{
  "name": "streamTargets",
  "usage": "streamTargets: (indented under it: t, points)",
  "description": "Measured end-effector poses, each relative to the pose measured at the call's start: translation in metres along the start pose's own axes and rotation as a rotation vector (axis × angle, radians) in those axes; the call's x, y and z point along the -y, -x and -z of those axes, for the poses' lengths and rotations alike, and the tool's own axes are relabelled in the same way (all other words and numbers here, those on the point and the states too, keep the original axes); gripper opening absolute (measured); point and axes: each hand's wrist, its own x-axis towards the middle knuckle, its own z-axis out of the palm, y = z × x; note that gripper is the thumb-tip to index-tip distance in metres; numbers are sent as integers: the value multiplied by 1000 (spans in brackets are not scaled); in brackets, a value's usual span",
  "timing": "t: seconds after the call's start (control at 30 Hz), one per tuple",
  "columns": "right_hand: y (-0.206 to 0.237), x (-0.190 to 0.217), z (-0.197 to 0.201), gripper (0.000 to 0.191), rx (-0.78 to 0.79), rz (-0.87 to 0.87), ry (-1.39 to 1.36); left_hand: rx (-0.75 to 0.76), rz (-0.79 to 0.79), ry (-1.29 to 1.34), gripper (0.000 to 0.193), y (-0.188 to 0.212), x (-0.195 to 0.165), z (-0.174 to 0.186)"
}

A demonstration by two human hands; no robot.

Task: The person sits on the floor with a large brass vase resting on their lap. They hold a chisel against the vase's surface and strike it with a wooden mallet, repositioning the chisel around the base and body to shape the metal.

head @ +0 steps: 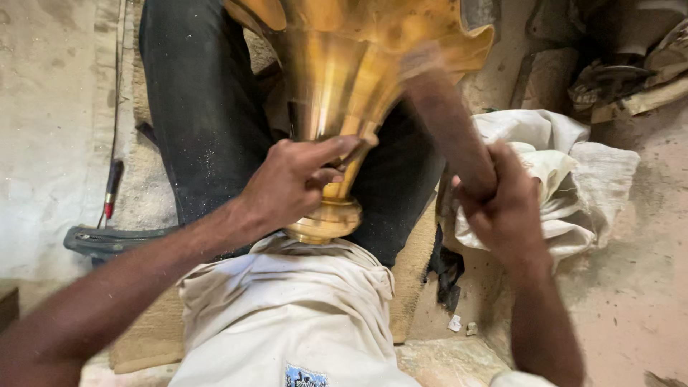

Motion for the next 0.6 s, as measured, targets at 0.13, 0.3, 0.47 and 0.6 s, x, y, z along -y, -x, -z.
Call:
streamTargets:
  t: [0.13,0.3,0.47,0.6]
  points:
    - [31,-34,-35,40,-232,256,135,220,-6,-93,62,-13,2,3]
    - [57,-52,-73,35,-373,316,46,445,-33,-173,60,-33,-7,8]
    - [74,-69,-108,43,-493,261,-87,618,-107,-186,60,-51,-22,13]
    - [78,-86,-132,18,-368,-335,-274,709,-211,-220,51,-57,-28,20]
